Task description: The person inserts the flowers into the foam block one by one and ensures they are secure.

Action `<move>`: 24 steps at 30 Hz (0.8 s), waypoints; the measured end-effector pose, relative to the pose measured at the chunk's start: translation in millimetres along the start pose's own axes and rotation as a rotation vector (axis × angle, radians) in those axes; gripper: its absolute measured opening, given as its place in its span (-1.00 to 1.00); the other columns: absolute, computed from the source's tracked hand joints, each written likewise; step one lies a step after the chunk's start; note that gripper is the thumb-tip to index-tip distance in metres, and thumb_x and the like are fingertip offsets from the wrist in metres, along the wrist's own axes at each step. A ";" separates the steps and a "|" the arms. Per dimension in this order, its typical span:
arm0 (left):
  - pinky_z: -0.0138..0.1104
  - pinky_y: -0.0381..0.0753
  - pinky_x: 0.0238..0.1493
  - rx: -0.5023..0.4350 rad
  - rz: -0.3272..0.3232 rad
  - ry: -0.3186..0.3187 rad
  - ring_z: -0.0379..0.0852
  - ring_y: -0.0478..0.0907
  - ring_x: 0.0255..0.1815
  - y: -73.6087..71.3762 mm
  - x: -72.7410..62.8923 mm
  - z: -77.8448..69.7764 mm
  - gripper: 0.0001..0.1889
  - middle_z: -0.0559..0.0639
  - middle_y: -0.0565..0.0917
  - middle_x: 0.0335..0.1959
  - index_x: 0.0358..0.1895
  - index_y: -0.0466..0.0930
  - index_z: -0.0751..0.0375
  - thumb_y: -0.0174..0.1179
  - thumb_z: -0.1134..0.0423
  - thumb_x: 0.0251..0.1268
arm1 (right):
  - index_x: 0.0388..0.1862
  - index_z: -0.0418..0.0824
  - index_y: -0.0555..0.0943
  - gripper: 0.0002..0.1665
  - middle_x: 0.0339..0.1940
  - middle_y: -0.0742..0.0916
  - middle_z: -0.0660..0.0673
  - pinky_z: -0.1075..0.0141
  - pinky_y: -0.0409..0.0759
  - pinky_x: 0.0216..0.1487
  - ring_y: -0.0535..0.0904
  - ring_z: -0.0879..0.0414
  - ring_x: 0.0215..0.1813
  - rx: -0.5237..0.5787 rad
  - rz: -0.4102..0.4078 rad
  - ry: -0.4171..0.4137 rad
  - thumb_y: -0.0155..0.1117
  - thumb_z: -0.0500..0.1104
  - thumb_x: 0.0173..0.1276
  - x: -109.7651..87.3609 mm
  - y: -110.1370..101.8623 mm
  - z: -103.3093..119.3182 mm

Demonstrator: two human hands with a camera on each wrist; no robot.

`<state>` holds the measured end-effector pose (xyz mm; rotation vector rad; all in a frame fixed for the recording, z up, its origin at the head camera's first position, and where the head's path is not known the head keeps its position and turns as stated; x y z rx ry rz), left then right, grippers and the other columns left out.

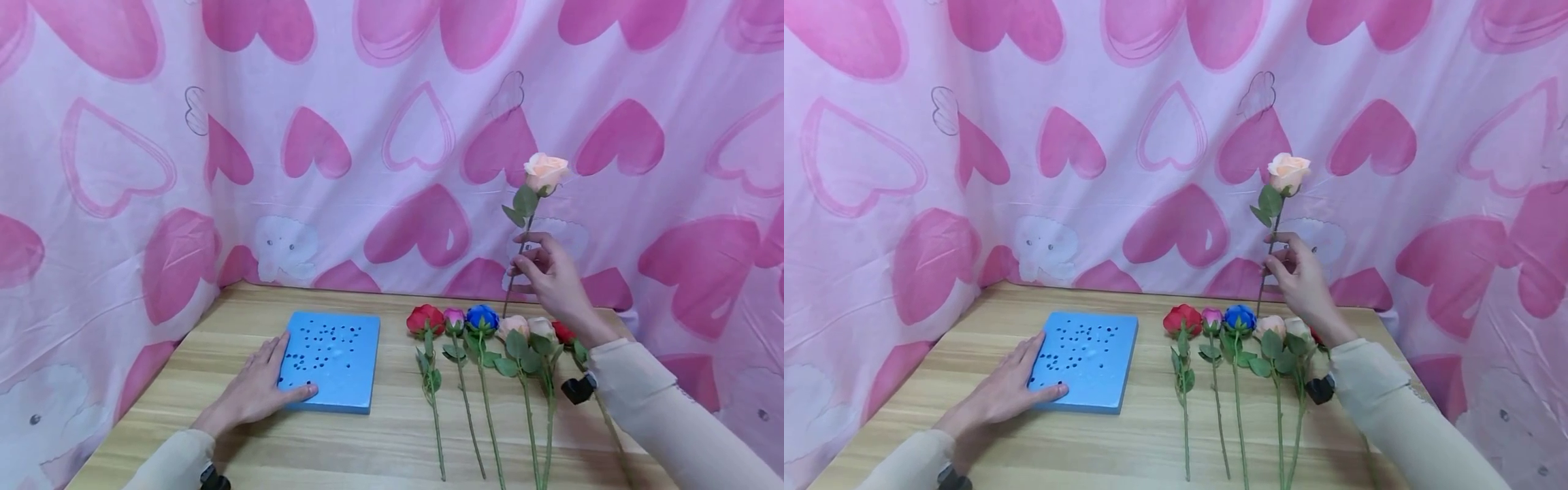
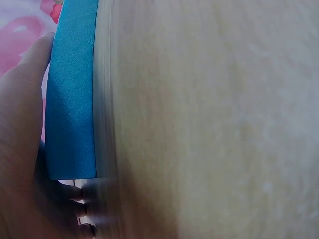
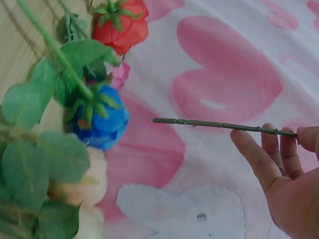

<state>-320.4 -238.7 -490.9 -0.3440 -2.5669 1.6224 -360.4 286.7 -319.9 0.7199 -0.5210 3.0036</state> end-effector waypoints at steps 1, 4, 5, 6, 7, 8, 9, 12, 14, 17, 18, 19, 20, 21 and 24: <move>0.46 -0.06 0.72 -0.001 0.002 -0.002 0.58 -0.06 0.79 0.2 -0.1 0.1 0.44 0.51 0.03 0.80 0.85 -0.20 0.28 0.28 -0.66 0.27 | 0.50 -0.17 0.45 -0.59 -0.10 0.75 -0.12 0.06 0.90 -0.17 0.83 0.15 -0.11 0.002 0.001 -0.001 0.18 -0.23 0.79 1.4 3.5 1.3; 0.46 -0.07 0.72 -0.006 0.006 -0.007 0.59 -0.07 0.79 0.3 -0.4 0.1 0.44 0.52 0.02 0.80 0.85 -0.20 0.28 0.28 -0.65 0.26 | 0.53 -0.24 0.42 -0.56 -0.09 0.75 -0.16 0.01 0.90 -0.16 0.82 0.11 -0.11 0.009 0.009 -0.007 0.16 -0.23 0.80 5.9 13.6 5.2; 0.46 -0.06 0.71 -0.004 0.004 -0.006 0.59 -0.06 0.79 0.1 -0.2 0.1 0.44 0.53 0.02 0.80 0.85 -0.20 0.29 0.28 -0.65 0.27 | 0.53 -0.26 0.41 -0.56 -0.09 0.75 -0.18 0.00 0.90 -0.16 0.81 0.10 -0.13 0.011 0.012 -0.011 0.16 -0.24 0.80 7.5 16.7 6.5; 0.47 -0.06 0.71 -0.003 0.002 -0.005 0.60 -0.06 0.79 -0.1 -0.1 0.1 0.44 0.53 0.02 0.79 0.85 -0.20 0.29 0.29 -0.65 0.27 | 0.53 -0.26 0.41 -0.56 -0.09 0.75 -0.19 0.02 0.90 -0.17 0.81 0.10 -0.14 0.009 0.016 -0.015 0.16 -0.24 0.80 9.0 19.8 7.6; 0.47 -0.06 0.71 -0.002 0.001 -0.003 0.59 -0.06 0.79 -0.1 0.1 0.1 0.44 0.54 0.02 0.79 0.85 -0.20 0.29 0.29 -0.65 0.27 | 0.52 -0.26 0.41 -0.57 -0.09 0.76 -0.20 0.03 0.90 -0.17 0.81 0.09 -0.14 0.010 0.019 -0.017 0.15 -0.24 0.80 10.5 23.1 8.5; 0.47 -0.06 0.71 -0.001 0.000 -0.003 0.59 -0.06 0.79 0.0 0.4 0.1 0.44 0.54 0.02 0.79 0.85 -0.19 0.30 0.29 -0.64 0.27 | 0.52 -0.25 0.41 -0.58 -0.09 0.76 -0.21 0.05 0.90 -0.18 0.81 0.08 -0.14 0.012 0.024 -0.017 0.15 -0.24 0.80 11.8 26.2 9.2; 0.47 -0.06 0.71 0.001 -0.002 -0.003 0.59 -0.06 0.79 0.0 0.7 0.3 0.44 0.54 0.02 0.79 0.85 -0.19 0.30 0.29 -0.64 0.27 | 0.51 -0.24 0.42 -0.58 -0.09 0.76 -0.22 0.05 0.90 -0.16 0.81 0.07 -0.13 0.018 0.030 -0.018 0.15 -0.25 0.80 13.1 29.4 9.8; 0.47 -0.05 0.71 0.004 -0.005 0.000 0.58 -0.05 0.79 0.6 1.3 0.7 0.44 0.54 0.03 0.79 0.85 -0.19 0.30 0.28 -0.65 0.26 | 0.51 -0.22 0.43 -0.59 -0.06 0.76 -0.23 0.08 0.91 -0.13 0.82 0.05 -0.09 0.035 0.040 -0.008 0.16 -0.23 0.80 16.4 39.1 10.9; 0.46 -0.06 0.72 0.005 -0.008 0.003 0.57 -0.06 0.79 0.5 1.9 0.5 0.44 0.53 0.03 0.79 0.85 -0.19 0.30 0.27 -0.66 0.26 | 0.51 -0.21 0.44 -0.58 -0.05 0.76 -0.24 0.09 0.91 -0.11 0.81 0.04 -0.06 0.047 0.043 -0.004 0.17 -0.22 0.80 18.9 45.2 12.1; 0.45 -0.06 0.72 0.008 -0.015 0.011 0.57 -0.05 0.79 -0.3 2.8 -0.1 0.44 0.53 0.04 0.79 0.85 -0.18 0.30 0.27 -0.66 0.26 | 0.53 -0.23 0.43 -0.57 -0.02 0.75 -0.26 0.04 0.91 -0.08 0.80 0.05 -0.04 0.059 0.054 0.004 0.17 -0.23 0.80 22.7 54.7 15.0; 0.45 -0.06 0.72 0.008 -0.017 0.013 0.57 -0.05 0.79 -0.6 2.8 -0.2 0.44 0.53 0.04 0.79 0.85 -0.18 0.31 0.27 -0.66 0.26 | 0.52 -0.21 0.43 -0.58 -0.02 0.75 -0.27 0.00 0.90 -0.06 0.80 0.05 -0.04 0.062 0.058 0.005 0.17 -0.23 0.80 24.0 57.9 16.2; 0.45 -0.06 0.72 0.009 -0.018 0.015 0.57 -0.04 0.79 -0.8 2.7 -0.4 0.44 0.53 0.04 0.79 0.85 -0.18 0.31 0.27 -0.66 0.26 | 0.52 -0.21 0.44 -0.58 -0.02 0.75 -0.27 -0.04 0.90 -0.05 0.80 0.05 -0.04 0.067 0.062 0.005 0.17 -0.25 0.79 25.3 61.4 17.4; 0.45 -0.06 0.72 0.009 -0.019 0.015 0.56 -0.04 0.79 -0.8 2.5 -0.5 0.44 0.53 0.04 0.79 0.85 -0.18 0.31 0.28 -0.66 0.26 | 0.51 -0.21 0.44 -0.58 -0.02 0.76 -0.27 -0.07 0.90 -0.05 0.81 0.04 -0.05 0.074 0.065 0.005 0.17 -0.26 0.79 26.5 64.9 18.7; 0.45 -0.07 0.72 0.008 -0.020 0.016 0.56 -0.04 0.79 -0.8 2.2 -0.6 0.44 0.53 0.04 0.79 0.85 -0.18 0.30 0.28 -0.66 0.26 | 0.50 -0.22 0.44 -0.59 -0.03 0.76 -0.27 -0.10 0.89 -0.05 0.81 0.02 -0.04 0.081 0.068 0.001 0.17 -0.28 0.78 27.9 68.5 20.0; 0.45 -0.07 0.72 0.005 -0.020 0.018 0.56 -0.04 0.80 -0.7 1.5 -1.4 0.44 0.53 0.05 0.79 0.85 -0.18 0.30 0.28 -0.65 0.26 | 0.47 -0.25 0.46 -0.61 -0.07 0.79 -0.25 -0.15 0.89 -0.09 0.82 -0.11 -0.04 0.100 0.072 -0.019 0.18 -0.33 0.76 32.0 78.7 24.4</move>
Point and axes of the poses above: each hand's wrist, its own x-axis towards the middle knuckle, its own y-axis out of the palm, z = x × y, the point moved 6 cm from there along x, towards the middle knuckle
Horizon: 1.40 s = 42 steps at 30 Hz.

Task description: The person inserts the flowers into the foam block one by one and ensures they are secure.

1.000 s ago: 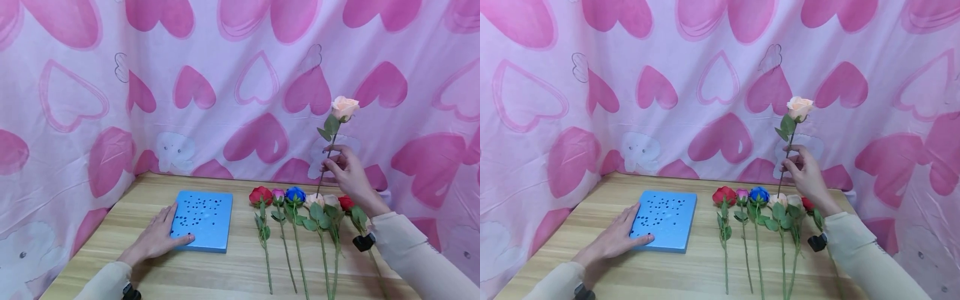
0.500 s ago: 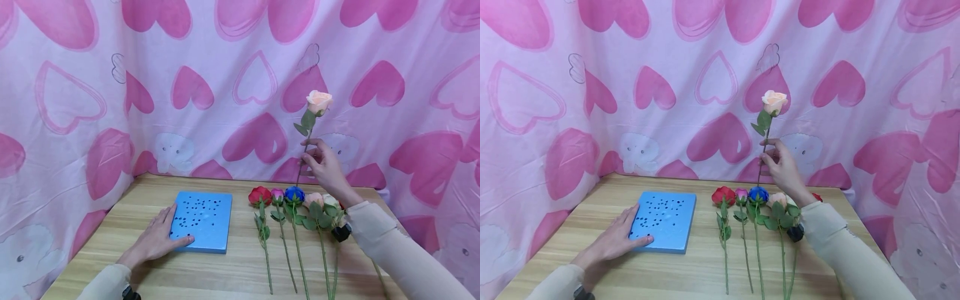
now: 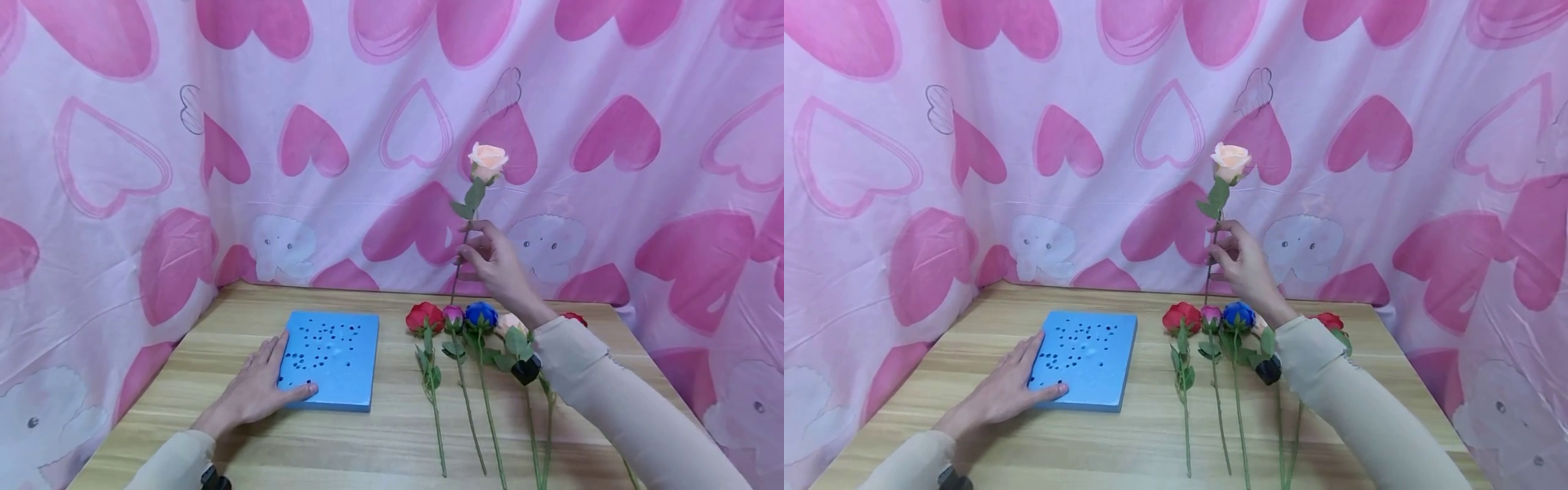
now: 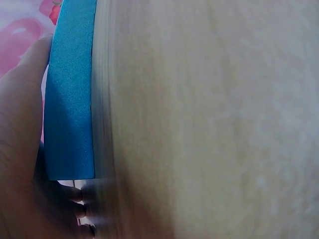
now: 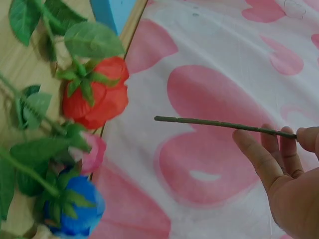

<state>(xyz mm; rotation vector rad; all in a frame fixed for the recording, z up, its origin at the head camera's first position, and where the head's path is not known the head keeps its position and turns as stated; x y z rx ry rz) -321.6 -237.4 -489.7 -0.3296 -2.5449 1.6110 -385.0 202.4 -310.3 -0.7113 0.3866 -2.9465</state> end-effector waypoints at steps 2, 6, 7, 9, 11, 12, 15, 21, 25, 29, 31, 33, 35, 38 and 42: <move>0.45 -0.07 0.72 -0.001 0.000 -0.001 0.56 -0.04 0.80 -0.1 -0.5 0.0 0.44 0.53 0.05 0.79 0.85 -0.18 0.30 0.28 -0.66 0.26 | 0.46 -0.30 0.46 -0.61 -0.08 0.80 -0.27 -0.19 0.88 -0.11 0.83 -0.15 -0.03 0.016 0.006 -0.014 0.18 -0.35 0.75 3.5 7.3 2.2; 0.45 -0.07 0.73 0.001 -0.002 0.003 0.55 -0.02 0.79 -0.1 -0.2 0.4 0.44 0.53 0.07 0.78 0.85 -0.17 0.31 0.28 -0.66 0.26 | 0.43 -0.25 0.49 -0.63 -0.06 0.77 -0.35 -0.26 0.86 -0.09 0.84 -0.07 -0.03 0.024 0.022 -0.022 0.19 -0.35 0.75 8.9 20.1 5.0; 0.45 -0.07 0.73 0.003 -0.003 0.004 0.55 -0.02 0.79 -0.2 0.0 0.6 0.44 0.52 0.07 0.78 0.85 -0.17 0.31 0.28 -0.66 0.26 | 0.43 -0.23 0.49 -0.63 -0.06 0.77 -0.36 -0.25 0.87 -0.09 0.83 -0.04 -0.04 0.023 0.028 -0.023 0.19 -0.35 0.75 10.1 23.2 5.4; 0.44 -0.08 0.73 0.003 -0.005 0.006 0.55 -0.02 0.79 -0.3 0.4 0.9 0.44 0.52 0.07 0.78 0.85 -0.17 0.31 0.27 -0.66 0.26 | 0.42 -0.19 0.50 -0.63 -0.06 0.75 -0.37 -0.22 0.87 -0.08 0.82 -0.03 -0.04 0.027 0.039 -0.025 0.18 -0.35 0.75 12.2 29.3 6.3; 0.44 -0.08 0.73 0.003 -0.004 0.006 0.55 -0.02 0.79 -0.1 0.7 1.3 0.44 0.52 0.07 0.78 0.85 -0.17 0.30 0.27 -0.66 0.26 | 0.42 -0.16 0.49 -0.64 -0.06 0.74 -0.37 -0.21 0.88 -0.06 0.81 -0.07 -0.02 0.038 0.052 -0.022 0.17 -0.36 0.76 13.7 35.3 6.9; 0.44 -0.08 0.73 0.004 -0.004 0.006 0.55 -0.02 0.79 0.0 0.8 1.5 0.44 0.52 0.07 0.79 0.85 -0.17 0.30 0.27 -0.67 0.26 | 0.42 -0.16 0.49 -0.64 -0.05 0.74 -0.38 -0.22 0.87 -0.05 0.80 -0.10 -0.01 0.046 0.059 -0.020 0.17 -0.35 0.76 14.7 38.3 6.9; 0.44 -0.07 0.73 0.003 -0.002 0.007 0.55 -0.03 0.80 0.5 1.7 1.3 0.44 0.52 0.05 0.79 0.85 -0.18 0.30 0.26 -0.67 0.26 | 0.43 -0.13 0.48 -0.64 0.01 0.71 -0.49 -0.29 0.85 -0.01 0.77 -0.24 0.05 0.074 0.079 -0.014 0.15 -0.34 0.77 16.2 46.2 7.5; 0.44 -0.09 0.73 0.002 -0.002 0.009 0.55 -0.04 0.80 0.7 1.5 1.5 0.44 0.52 0.05 0.79 0.85 -0.19 0.30 0.26 -0.66 0.27 | 0.46 -0.04 0.49 -0.61 0.05 0.69 -0.51 -0.32 0.83 0.03 0.75 -0.31 0.09 0.098 0.113 -0.006 0.15 -0.31 0.79 19.1 64.6 8.1; 0.44 -0.09 0.73 0.003 -0.004 0.010 0.54 -0.03 0.80 0.8 1.1 1.9 0.44 0.52 0.06 0.79 0.85 -0.19 0.30 0.27 -0.66 0.27 | 0.50 0.00 0.49 -0.56 0.03 0.72 -0.43 -0.25 0.86 0.00 0.77 -0.24 0.07 0.104 0.123 0.002 0.17 -0.31 0.78 22.2 78.1 9.1; 0.44 -0.10 0.74 0.007 -0.005 0.006 0.53 -0.02 0.80 1.6 1.1 2.9 0.44 0.51 0.06 0.79 0.85 -0.19 0.29 0.26 -0.67 0.26 | 0.51 -0.01 0.50 -0.54 0.03 0.74 -0.41 -0.18 0.88 0.00 0.78 -0.26 0.09 0.110 0.130 0.008 0.20 -0.31 0.76 28.2 91.3 10.1; 0.44 -0.10 0.74 0.004 -0.002 0.003 0.53 -0.03 0.80 2.2 1.3 3.3 0.45 0.51 0.05 0.80 0.85 -0.19 0.29 0.26 -0.67 0.25 | 0.53 -0.01 0.50 -0.52 0.04 0.73 -0.44 -0.19 0.88 0.00 0.76 -0.36 0.12 0.117 0.131 0.011 0.21 -0.31 0.76 30.9 97.5 10.9; 0.43 -0.11 0.74 -0.001 0.001 0.000 0.53 -0.04 0.81 2.7 1.7 3.5 0.45 0.50 0.04 0.80 0.85 -0.20 0.28 0.26 -0.68 0.25 | 0.53 -0.02 0.50 -0.52 0.04 0.73 -0.43 -0.19 0.88 -0.01 0.74 -0.44 0.16 0.117 0.132 0.011 0.21 -0.31 0.76 33.0 103.2 11.5; 0.43 -0.12 0.74 -0.006 0.003 -0.001 0.52 -0.04 0.81 2.9 2.0 3.4 0.45 0.50 0.04 0.80 0.86 -0.20 0.27 0.26 -0.68 0.25 | 0.54 -0.03 0.49 -0.51 0.02 0.74 -0.38 -0.20 0.88 0.00 0.74 -0.45 0.17 0.117 0.132 0.015 0.22 -0.31 0.75 34.3 108.8 11.6; 0.43 -0.12 0.74 -0.008 0.004 0.000 0.52 -0.04 0.81 2.6 2.2 3.4 0.44 0.49 0.04 0.80 0.86 -0.20 0.27 0.26 -0.67 0.25 | 0.56 -0.01 0.49 -0.48 0.00 0.76 -0.28 -0.18 0.88 -0.01 0.78 -0.33 0.12 0.099 0.132 0.023 0.24 -0.30 0.74 35.4 117.0 10.8; 0.43 -0.11 0.74 -0.007 0.002 0.000 0.53 -0.03 0.80 1.0 1.8 3.7 0.44 0.50 0.04 0.80 0.86 -0.19 0.28 0.26 -0.67 0.26 | 0.57 0.01 0.48 -0.47 -0.01 0.78 -0.25 -0.11 0.90 -0.03 0.82 -0.16 0.05 0.082 0.139 0.032 0.24 -0.32 0.74 37.2 128.4 9.7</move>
Point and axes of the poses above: each hand's wrist, its own x-axis towards the middle knuckle, its own y-axis out of the palm, z = x × y, the point moved 6 cm from there along x, towards the middle knuckle
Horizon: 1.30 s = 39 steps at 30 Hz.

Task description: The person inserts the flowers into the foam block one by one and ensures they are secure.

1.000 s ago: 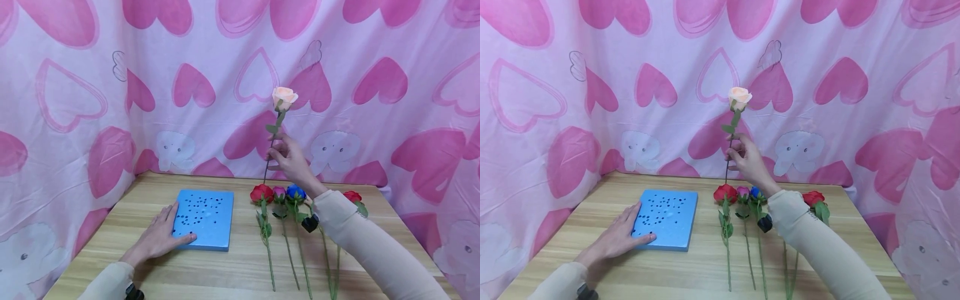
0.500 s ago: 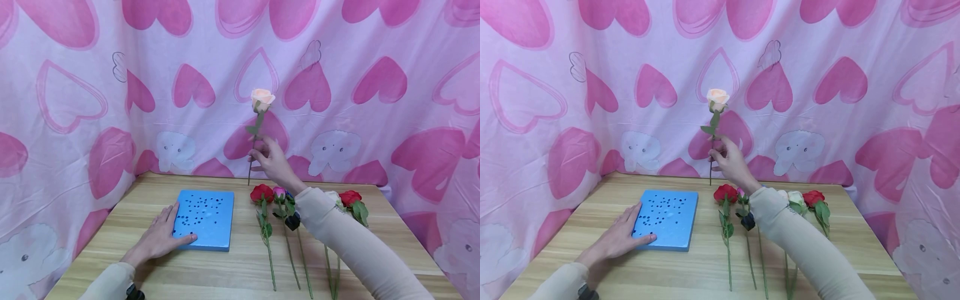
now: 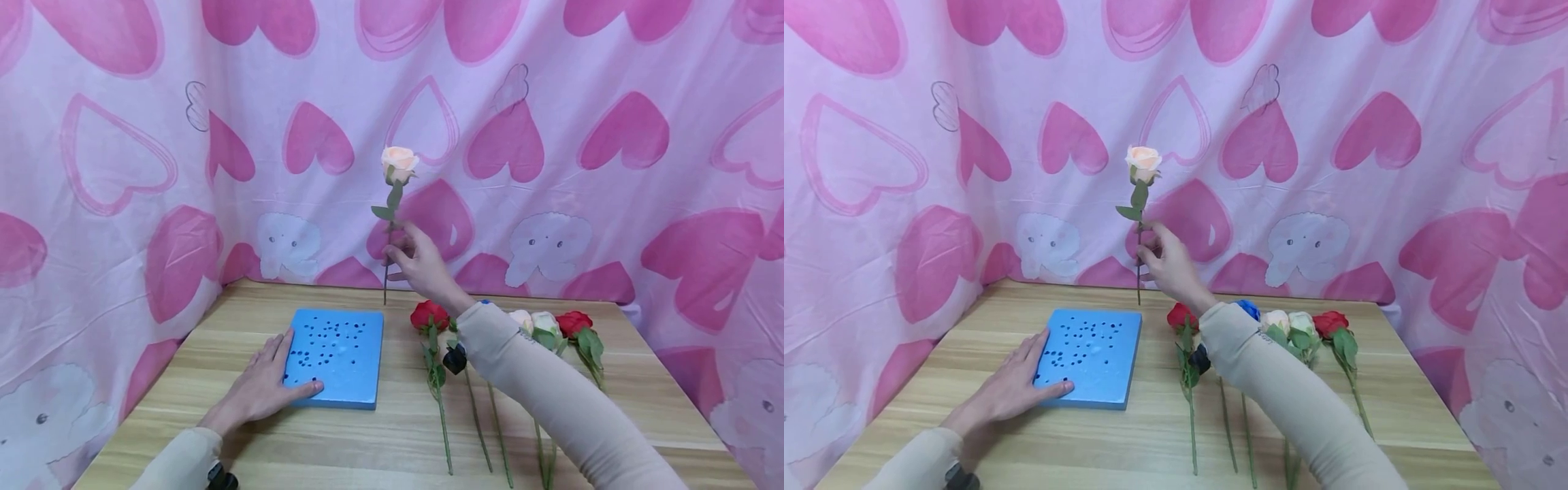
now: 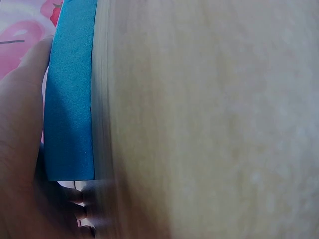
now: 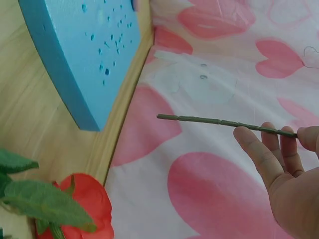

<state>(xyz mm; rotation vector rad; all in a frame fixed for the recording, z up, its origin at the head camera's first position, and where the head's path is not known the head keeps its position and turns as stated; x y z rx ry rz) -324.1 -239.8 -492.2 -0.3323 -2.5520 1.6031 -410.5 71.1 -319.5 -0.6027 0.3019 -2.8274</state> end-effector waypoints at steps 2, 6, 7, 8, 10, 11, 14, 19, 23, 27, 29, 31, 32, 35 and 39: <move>0.42 -0.11 0.74 0.001 -0.001 0.004 0.53 -0.03 0.80 -0.4 0.7 -1.1 0.44 0.51 0.04 0.80 0.85 -0.19 0.28 0.26 -0.67 0.26 | 0.55 -0.03 0.48 -0.49 -0.01 0.78 -0.26 -0.12 0.90 -0.02 0.82 -0.14 0.04 0.001 0.002 0.004 0.23 -0.32 0.74 0.4 3.6 0.0; 0.42 -0.11 0.74 0.003 -0.004 0.009 0.54 -0.04 0.80 -0.8 0.6 -2.5 0.45 0.53 0.04 0.79 0.85 -0.20 0.28 0.26 -0.67 0.26 | 0.52 -0.08 0.50 -0.53 -0.01 0.78 -0.26 -0.22 0.87 0.01 0.82 -0.20 0.06 0.024 0.014 0.017 0.22 -0.32 0.75 0.4 11.8 -0.2; 0.43 -0.10 0.74 0.003 -0.006 0.010 0.55 -0.04 0.80 -0.8 0.2 -2.6 0.45 0.53 0.04 0.79 0.85 -0.20 0.29 0.26 -0.67 0.26 | 0.51 -0.07 0.51 -0.54 -0.01 0.78 -0.26 -0.23 0.87 0.01 0.82 -0.21 0.07 0.030 0.019 0.019 0.22 -0.31 0.75 0.5 14.3 -0.3; 0.43 -0.10 0.74 0.005 -0.008 0.011 0.55 -0.04 0.80 -0.9 -0.3 -2.7 0.45 0.53 0.04 0.79 0.85 -0.19 0.29 0.26 -0.67 0.26 | 0.50 -0.06 0.51 -0.55 -0.01 0.78 -0.25 -0.23 0.87 0.01 0.82 -0.22 0.07 0.034 0.025 0.019 0.22 -0.31 0.75 0.7 16.9 -0.4; 0.43 -0.09 0.73 0.009 -0.014 0.013 0.55 -0.03 0.80 -1.5 -1.9 -2.2 0.45 0.54 0.04 0.79 0.85 -0.18 0.31 0.27 -0.67 0.26 | 0.47 -0.03 0.53 -0.58 -0.03 0.79 -0.24 -0.17 0.89 -0.02 0.82 -0.20 0.07 0.035 0.032 0.018 0.23 -0.30 0.75 2.0 22.3 -1.5; 0.43 -0.08 0.73 0.012 -0.017 0.015 0.55 -0.03 0.80 -1.8 -2.8 -1.8 0.44 0.54 0.04 0.78 0.85 -0.18 0.32 0.27 -0.67 0.26 | 0.45 -0.03 0.54 -0.58 -0.04 0.80 -0.24 -0.14 0.90 -0.04 0.82 -0.20 0.06 0.037 0.035 0.014 0.23 -0.31 0.75 3.0 25.4 -1.7; 0.43 -0.06 0.73 0.020 -0.023 0.018 0.55 -0.01 0.79 -1.5 -2.9 -1.0 0.45 0.54 0.06 0.78 0.84 -0.16 0.33 0.26 -0.67 0.26 | 0.40 -0.05 0.56 -0.61 -0.07 0.80 -0.23 -0.02 0.91 -0.09 0.82 -0.22 0.05 0.041 0.031 0.004 0.24 -0.33 0.73 5.3 31.8 -2.8; 0.43 -0.08 0.74 0.023 -0.008 0.006 0.54 -0.02 0.80 0.0 -1.2 0.2 0.46 0.54 0.05 0.79 0.84 -0.17 0.33 0.25 -0.69 0.25 | 0.36 -0.04 0.59 -0.63 -0.11 0.80 -0.22 0.01 0.90 -0.01 0.82 -0.15 -0.02 0.024 0.035 -0.017 0.27 -0.34 0.71 8.2 42.8 -3.6; 0.43 -0.11 0.74 0.019 -0.003 -0.001 0.54 -0.03 0.80 -0.2 0.2 0.3 0.46 0.53 0.04 0.79 0.84 -0.18 0.33 0.24 -0.70 0.25 | 0.41 -0.05 0.58 -0.61 -0.07 0.78 -0.21 -0.15 0.88 0.05 0.81 -0.08 -0.01 0.036 0.049 0.006 0.26 -0.32 0.73 9.0 52.2 -4.5; 0.42 -0.11 0.74 0.019 -0.005 0.001 0.54 -0.04 0.80 -0.6 2.7 0.0 0.46 0.53 0.03 0.79 0.84 -0.17 0.32 0.23 -0.70 0.25 | 0.46 -0.07 0.55 -0.60 -0.04 0.78 -0.22 -0.14 0.89 0.02 0.81 -0.09 0.01 0.045 0.068 0.027 0.23 -0.30 0.75 10.2 61.5 -6.5; 0.42 -0.10 0.74 0.018 -0.006 0.003 0.54 -0.03 0.80 -0.8 3.5 0.0 0.46 0.53 0.04 0.79 0.84 -0.17 0.32 0.23 -0.70 0.25 | 0.44 -0.04 0.55 -0.60 -0.05 0.78 -0.21 -0.16 0.88 0.02 0.81 -0.09 0.00 0.047 0.075 0.032 0.23 -0.30 0.75 11.5 66.4 -8.1; 0.42 -0.11 0.74 0.013 -0.004 0.002 0.55 -0.04 0.80 -0.8 3.9 0.1 0.46 0.53 0.04 0.79 0.85 -0.17 0.32 0.23 -0.71 0.24 | 0.41 -0.01 0.56 -0.61 -0.06 0.77 -0.22 -0.18 0.88 0.02 0.80 -0.11 -0.01 0.059 0.079 0.035 0.23 -0.31 0.75 13.0 71.7 -9.6; 0.43 -0.11 0.74 0.010 -0.001 -0.001 0.55 -0.04 0.80 -0.6 4.1 0.3 0.46 0.52 0.03 0.79 0.85 -0.18 0.31 0.23 -0.71 0.24 | 0.40 0.00 0.57 -0.61 -0.08 0.77 -0.22 -0.18 0.88 0.02 0.80 -0.11 -0.02 0.063 0.081 0.034 0.23 -0.32 0.74 13.7 74.5 -10.3; 0.43 -0.12 0.74 0.008 0.009 -0.010 0.55 -0.05 0.80 0.0 3.9 1.0 0.47 0.53 0.03 0.79 0.85 -0.19 0.30 0.23 -0.72 0.23 | 0.37 -0.01 0.56 -0.63 -0.10 0.76 -0.23 -0.13 0.90 -0.01 0.80 -0.10 -0.06 0.074 0.096 0.029 0.22 -0.34 0.74 15.5 83.4 -12.2; 0.43 -0.14 0.74 0.008 0.015 -0.016 0.55 -0.06 0.80 0.3 3.3 1.3 0.48 0.53 0.02 0.79 0.85 -0.20 0.30 0.22 -0.72 0.23 | 0.36 -0.03 0.56 -0.64 -0.11 0.78 -0.24 -0.12 0.90 -0.03 0.81 -0.06 -0.10 0.090 0.106 0.033 0.22 -0.34 0.74 17.4 94.5 -15.1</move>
Point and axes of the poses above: each hand's wrist, its own x-axis towards the middle knuckle, its own y-axis out of the palm, z = x × y, the point moved 6 cm from there along x, towards the middle knuckle
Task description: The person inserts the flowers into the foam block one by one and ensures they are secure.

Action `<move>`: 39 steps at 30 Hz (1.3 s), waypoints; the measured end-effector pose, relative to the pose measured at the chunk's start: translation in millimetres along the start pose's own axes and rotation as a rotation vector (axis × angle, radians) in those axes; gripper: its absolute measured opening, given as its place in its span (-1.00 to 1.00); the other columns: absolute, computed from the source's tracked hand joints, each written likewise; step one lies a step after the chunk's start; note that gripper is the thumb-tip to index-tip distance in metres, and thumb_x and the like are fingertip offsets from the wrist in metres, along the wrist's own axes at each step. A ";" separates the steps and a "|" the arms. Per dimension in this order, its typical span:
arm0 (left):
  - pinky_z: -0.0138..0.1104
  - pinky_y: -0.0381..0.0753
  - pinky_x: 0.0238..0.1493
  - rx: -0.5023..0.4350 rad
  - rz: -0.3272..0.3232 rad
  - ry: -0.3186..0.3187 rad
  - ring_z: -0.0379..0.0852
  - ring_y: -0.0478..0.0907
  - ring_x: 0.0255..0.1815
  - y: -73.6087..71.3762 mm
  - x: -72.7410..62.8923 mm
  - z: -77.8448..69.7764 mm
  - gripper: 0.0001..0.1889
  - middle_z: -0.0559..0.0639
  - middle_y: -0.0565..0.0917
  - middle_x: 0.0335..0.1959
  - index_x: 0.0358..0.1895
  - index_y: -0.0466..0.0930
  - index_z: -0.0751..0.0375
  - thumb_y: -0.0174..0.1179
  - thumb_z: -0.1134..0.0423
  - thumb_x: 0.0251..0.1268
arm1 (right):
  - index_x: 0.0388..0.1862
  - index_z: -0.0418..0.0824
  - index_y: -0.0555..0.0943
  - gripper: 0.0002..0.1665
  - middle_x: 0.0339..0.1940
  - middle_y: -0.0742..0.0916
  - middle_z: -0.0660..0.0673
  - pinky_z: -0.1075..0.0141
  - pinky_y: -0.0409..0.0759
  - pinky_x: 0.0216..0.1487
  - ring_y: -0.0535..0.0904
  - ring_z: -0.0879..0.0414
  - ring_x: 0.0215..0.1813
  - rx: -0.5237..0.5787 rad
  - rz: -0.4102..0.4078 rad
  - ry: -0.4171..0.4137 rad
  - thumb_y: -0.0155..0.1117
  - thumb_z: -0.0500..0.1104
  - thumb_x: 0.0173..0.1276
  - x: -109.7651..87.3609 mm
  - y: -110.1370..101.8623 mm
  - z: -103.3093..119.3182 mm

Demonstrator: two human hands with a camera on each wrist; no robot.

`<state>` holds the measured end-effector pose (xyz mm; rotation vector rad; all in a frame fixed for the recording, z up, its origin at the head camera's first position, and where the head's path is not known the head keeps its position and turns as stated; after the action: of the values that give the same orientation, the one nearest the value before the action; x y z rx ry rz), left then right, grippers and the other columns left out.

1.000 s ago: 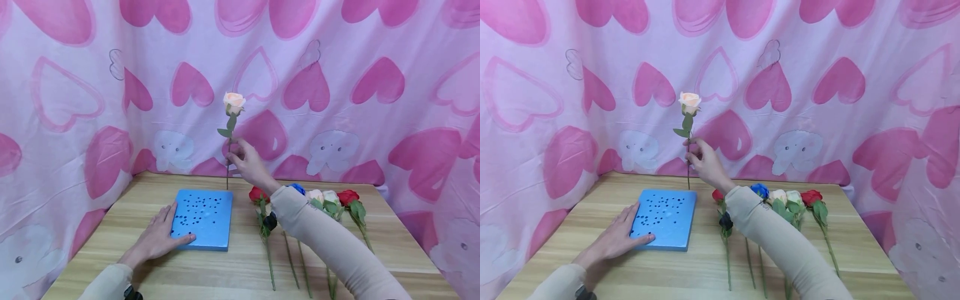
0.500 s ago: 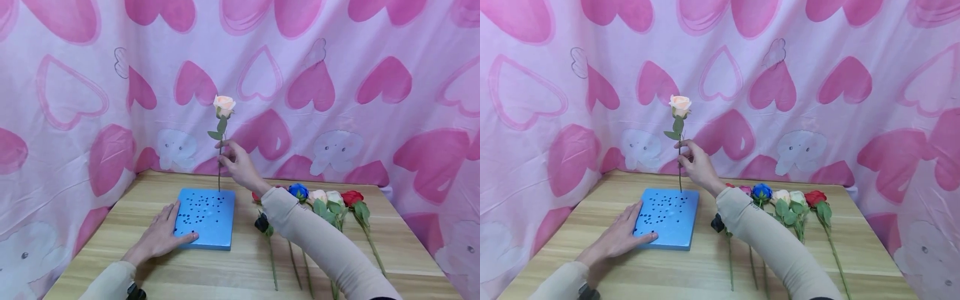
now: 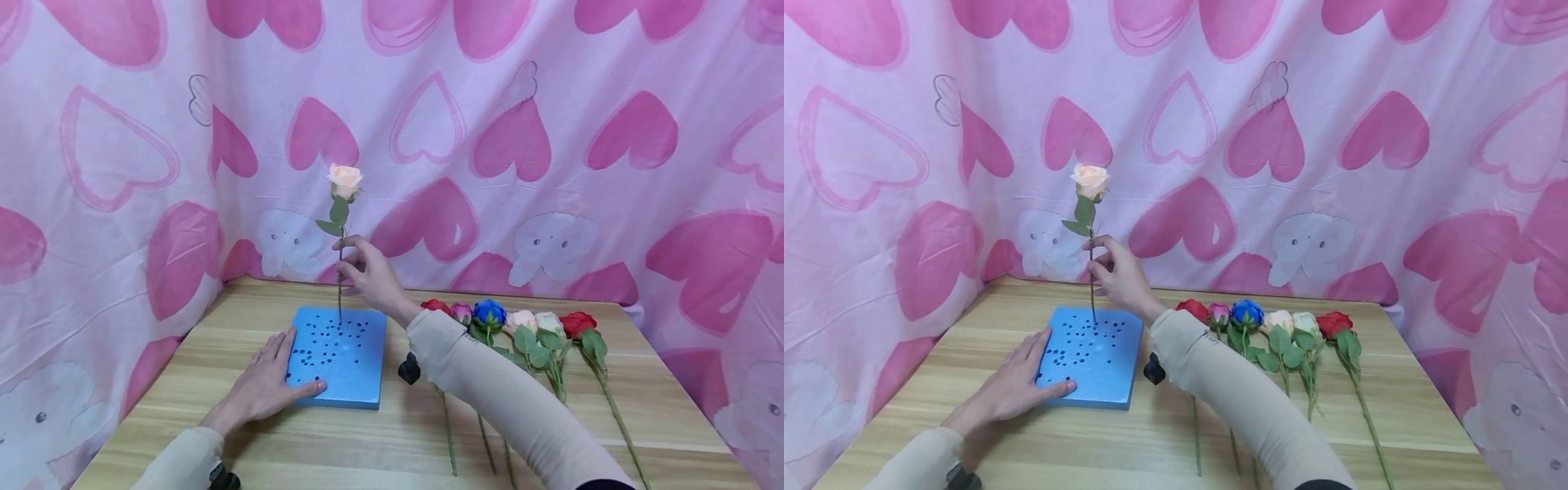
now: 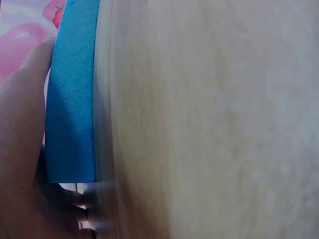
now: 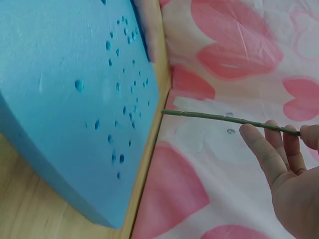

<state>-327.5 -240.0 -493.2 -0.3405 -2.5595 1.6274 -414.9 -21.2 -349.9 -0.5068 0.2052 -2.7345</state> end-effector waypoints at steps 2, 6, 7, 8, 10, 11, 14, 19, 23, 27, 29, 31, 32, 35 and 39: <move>0.43 -0.14 0.74 -0.002 -0.002 0.001 0.55 -0.06 0.81 -0.6 0.0 -0.5 0.47 0.53 0.02 0.80 0.85 -0.20 0.30 0.23 -0.72 0.23 | 0.36 -0.04 0.57 -0.64 -0.11 0.79 -0.23 -0.13 0.89 -0.03 0.82 -0.05 -0.10 0.004 -0.003 0.000 0.22 -0.34 0.74 2.1 4.4 -1.3; 0.43 -0.14 0.74 -0.007 0.002 -0.004 0.55 -0.07 0.80 -0.3 -0.3 -1.0 0.48 0.52 0.02 0.80 0.85 -0.21 0.29 0.22 -0.72 0.22 | 0.37 -0.05 0.58 -0.64 -0.11 0.83 -0.20 -0.11 0.90 -0.05 0.84 -0.03 -0.08 0.002 0.002 -0.004 0.23 -0.34 0.74 6.3 14.5 -3.7; 0.43 -0.14 0.74 -0.010 0.004 -0.008 0.55 -0.07 0.80 -0.3 -0.6 -0.9 0.48 0.52 0.02 0.80 0.86 -0.21 0.28 0.23 -0.72 0.22 | 0.37 -0.05 0.58 -0.65 -0.12 0.83 -0.19 -0.12 0.90 -0.04 0.85 -0.03 -0.08 0.007 0.005 -0.002 0.23 -0.33 0.74 7.5 17.2 -4.5; 0.43 -0.15 0.74 -0.011 0.006 -0.010 0.55 -0.07 0.80 -0.2 -0.8 -0.7 0.48 0.52 0.02 0.80 0.86 -0.21 0.28 0.23 -0.72 0.22 | 0.37 -0.06 0.58 -0.65 -0.13 0.84 -0.19 -0.13 0.89 -0.03 0.85 -0.02 -0.08 0.010 0.007 0.000 0.23 -0.33 0.74 8.7 20.0 -5.5; 0.44 -0.15 0.74 -0.014 0.009 -0.014 0.55 -0.07 0.81 0.1 -1.3 0.1 0.47 0.51 0.01 0.80 0.86 -0.21 0.27 0.23 -0.72 0.22 | 0.37 -0.07 0.57 -0.66 -0.15 0.84 -0.18 -0.16 0.89 -0.02 0.86 -0.01 -0.10 0.026 0.009 0.010 0.23 -0.33 0.74 11.2 25.4 -8.0; 0.43 -0.14 0.74 -0.013 0.008 -0.013 0.55 -0.07 0.81 0.2 -1.6 0.3 0.47 0.51 0.01 0.80 0.86 -0.21 0.27 0.23 -0.72 0.22 | 0.37 -0.09 0.57 -0.66 -0.16 0.84 -0.18 -0.18 0.88 -0.01 0.85 0.00 -0.10 0.034 0.008 0.014 0.23 -0.33 0.74 12.4 27.7 -9.4; 0.43 -0.13 0.74 -0.008 0.004 -0.010 0.54 -0.07 0.81 0.3 -1.7 1.1 0.47 0.51 0.02 0.80 0.86 -0.20 0.28 0.23 -0.72 0.22 | 0.35 -0.08 0.58 -0.68 -0.19 0.82 -0.18 -0.22 0.87 0.01 0.83 0.01 -0.12 0.048 -0.001 0.021 0.22 -0.33 0.74 15.4 33.7 -12.2; 0.43 -0.13 0.74 -0.006 0.003 -0.012 0.55 -0.07 0.81 0.2 -1.3 1.3 0.48 0.52 0.01 0.80 0.85 -0.20 0.29 0.23 -0.73 0.22 | 0.29 0.01 0.60 -0.69 -0.20 0.82 -0.16 -0.16 0.88 0.03 0.82 0.02 -0.12 0.034 -0.014 0.021 0.23 -0.32 0.74 18.6 40.3 -15.5; 0.43 -0.13 0.74 -0.006 -0.002 -0.012 0.55 -0.07 0.81 0.3 -0.9 0.7 0.49 0.53 0.02 0.80 0.85 -0.20 0.30 0.23 -0.73 0.21 | 0.29 0.03 0.61 -0.70 -0.21 0.83 -0.12 0.01 0.91 -0.04 0.82 0.04 -0.12 0.002 -0.030 0.019 0.24 -0.29 0.75 20.4 42.7 -19.6; 0.43 -0.14 0.74 -0.013 -0.003 -0.011 0.54 -0.07 0.81 -0.4 -1.5 -0.9 0.49 0.52 0.01 0.80 0.85 -0.20 0.30 0.24 -0.73 0.20 | 0.31 -0.01 0.60 -0.70 -0.21 0.82 -0.12 -0.14 0.88 0.03 0.81 0.05 -0.12 0.006 -0.036 0.031 0.24 -0.29 0.75 21.9 44.9 -24.6; 0.42 -0.14 0.75 -0.017 -0.004 -0.011 0.54 -0.08 0.81 -0.4 -1.6 -1.1 0.49 0.52 0.01 0.80 0.85 -0.20 0.30 0.24 -0.73 0.20 | 0.32 -0.02 0.59 -0.70 -0.19 0.82 -0.12 -0.22 0.86 0.07 0.81 0.05 -0.11 0.015 -0.036 0.039 0.24 -0.29 0.75 22.8 46.2 -27.1; 0.42 -0.14 0.75 -0.018 -0.005 -0.010 0.53 -0.08 0.82 -0.2 -1.4 -1.0 0.49 0.51 0.00 0.81 0.85 -0.20 0.29 0.24 -0.73 0.20 | 0.31 0.01 0.59 -0.70 -0.18 0.82 -0.11 -0.21 0.86 0.07 0.81 0.06 -0.10 0.016 -0.041 0.045 0.23 -0.28 0.76 23.9 46.8 -29.1; 0.42 -0.14 0.75 -0.018 -0.006 -0.010 0.53 -0.08 0.82 -0.2 -1.3 -0.8 0.49 0.51 0.00 0.81 0.85 -0.20 0.29 0.24 -0.73 0.20 | 0.31 0.02 0.59 -0.70 -0.18 0.81 -0.11 -0.21 0.86 0.06 0.81 0.06 -0.10 0.014 -0.043 0.045 0.23 -0.29 0.76 24.4 47.0 -29.8; 0.42 -0.14 0.75 -0.017 -0.010 -0.010 0.53 -0.08 0.82 0.0 -0.8 0.0 0.49 0.51 0.00 0.81 0.85 -0.20 0.28 0.24 -0.73 0.20 | 0.31 0.01 0.59 -0.70 -0.17 0.82 -0.10 -0.15 0.88 0.03 0.82 0.06 -0.10 0.004 -0.047 0.041 0.22 -0.28 0.76 25.8 47.3 -31.3; 0.42 -0.15 0.75 -0.020 -0.009 -0.012 0.52 -0.09 0.82 -0.3 -0.9 0.8 0.49 0.51 -0.01 0.81 0.86 -0.20 0.28 0.24 -0.73 0.20 | 0.32 0.02 0.59 -0.70 -0.17 0.82 -0.09 -0.08 0.90 0.00 0.82 0.06 -0.11 -0.013 -0.045 0.043 0.22 -0.28 0.77 26.6 47.9 -34.7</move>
<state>-326.8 -241.1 -493.2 -0.3208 -2.5832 1.6071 -436.1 -72.7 -383.1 -0.4613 0.2251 -2.7921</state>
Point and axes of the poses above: each hand's wrist, its own x-axis towards the middle knuckle, its own y-axis out of the palm, z = x × y, the point moved 6 cm from there along x, towards the middle knuckle
